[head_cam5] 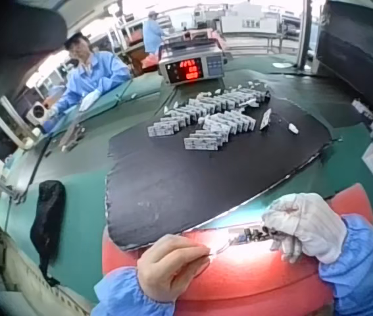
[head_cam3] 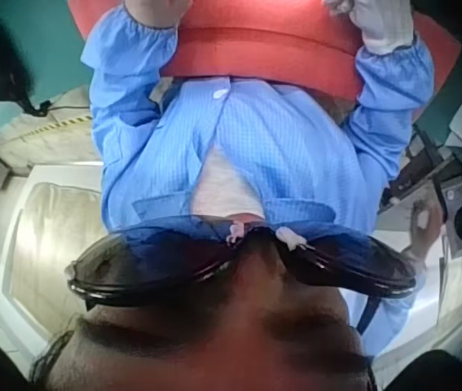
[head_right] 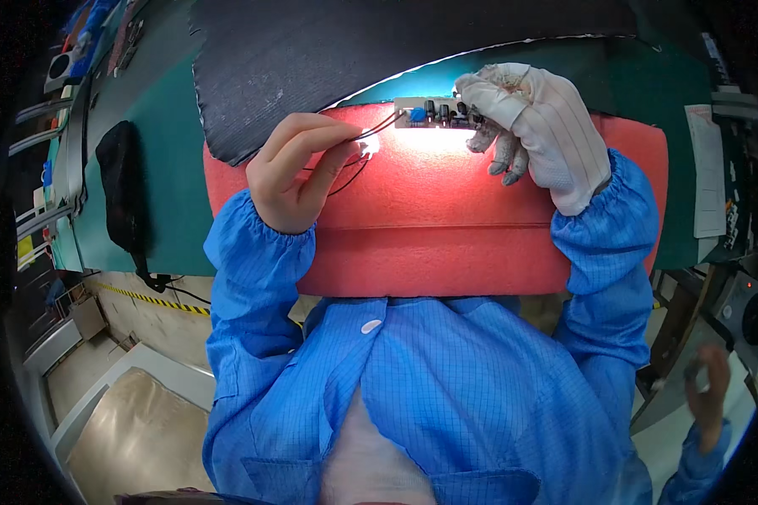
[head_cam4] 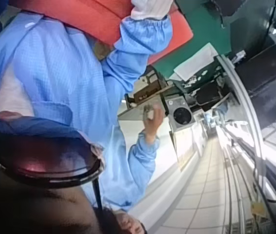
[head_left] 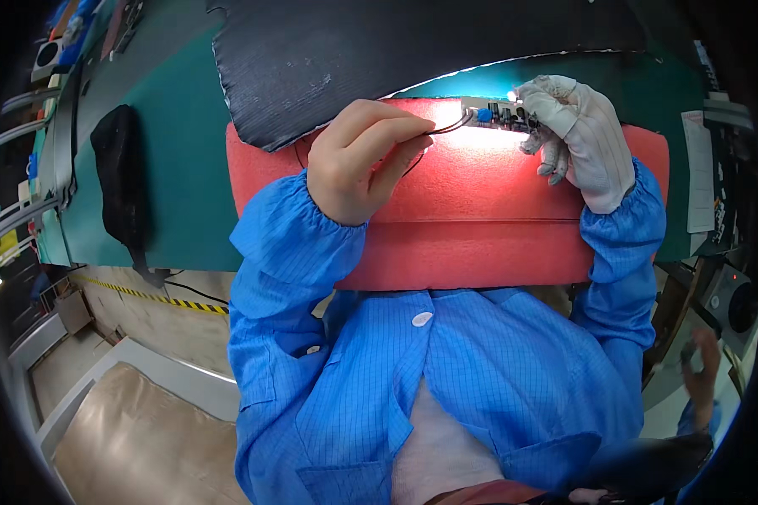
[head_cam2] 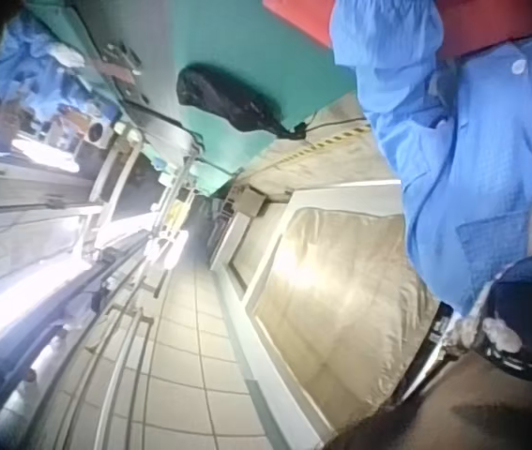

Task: Testing LED light boards by manually connecting them to a power source on a production line.

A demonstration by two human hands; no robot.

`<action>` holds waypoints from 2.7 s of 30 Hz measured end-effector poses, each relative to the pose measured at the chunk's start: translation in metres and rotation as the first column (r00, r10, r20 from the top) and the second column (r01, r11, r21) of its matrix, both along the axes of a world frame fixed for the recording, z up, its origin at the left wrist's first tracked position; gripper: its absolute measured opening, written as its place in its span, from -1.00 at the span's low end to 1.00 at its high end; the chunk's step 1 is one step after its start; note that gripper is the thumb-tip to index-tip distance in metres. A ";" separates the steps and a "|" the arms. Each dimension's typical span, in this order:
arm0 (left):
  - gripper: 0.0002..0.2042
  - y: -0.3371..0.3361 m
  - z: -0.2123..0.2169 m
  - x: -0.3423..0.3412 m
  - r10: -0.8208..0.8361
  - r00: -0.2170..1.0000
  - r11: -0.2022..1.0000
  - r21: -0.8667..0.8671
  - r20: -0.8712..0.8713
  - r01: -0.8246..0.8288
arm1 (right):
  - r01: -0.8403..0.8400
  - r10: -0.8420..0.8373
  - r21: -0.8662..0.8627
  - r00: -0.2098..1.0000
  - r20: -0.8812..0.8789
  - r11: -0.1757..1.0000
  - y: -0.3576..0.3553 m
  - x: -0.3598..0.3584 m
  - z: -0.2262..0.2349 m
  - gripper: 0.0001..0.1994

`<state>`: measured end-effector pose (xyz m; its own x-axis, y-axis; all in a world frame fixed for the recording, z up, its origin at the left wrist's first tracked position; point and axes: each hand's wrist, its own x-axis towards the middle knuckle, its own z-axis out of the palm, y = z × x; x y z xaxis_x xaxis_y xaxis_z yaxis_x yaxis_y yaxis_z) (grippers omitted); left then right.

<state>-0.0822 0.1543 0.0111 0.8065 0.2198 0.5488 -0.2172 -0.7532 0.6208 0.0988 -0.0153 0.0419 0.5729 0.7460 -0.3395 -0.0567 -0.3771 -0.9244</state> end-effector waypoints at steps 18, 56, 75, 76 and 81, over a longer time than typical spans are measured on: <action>-0.79 0.001 0.001 0.000 0.016 1.000 0.999 0.046 0.015 -0.016 | -0.153 0.101 0.193 0.961 0.256 0.969 -0.012 0.005 -0.012 -0.65; -0.79 0.001 0.001 0.001 0.030 0.998 0.999 0.031 -0.048 -0.029 | -0.007 -0.009 0.084 0.982 0.191 0.996 -0.013 -0.004 0.007 -0.69; -0.86 0.072 0.047 0.018 0.407 0.903 0.758 -0.604 0.140 -0.247 | -0.015 0.014 -0.009 0.994 -0.105 1.000 -0.003 -0.009 0.013 -0.76; -0.83 0.092 0.037 0.018 0.617 0.739 0.700 -0.617 0.269 -0.360 | -0.035 0.035 0.000 0.997 -0.069 0.999 -0.002 -0.011 0.016 -0.75; -0.79 0.096 0.016 0.015 0.710 0.632 0.642 -0.655 0.311 -0.399 | 0.012 -0.010 0.070 1.000 -0.027 0.997 -0.003 -0.010 0.012 -0.75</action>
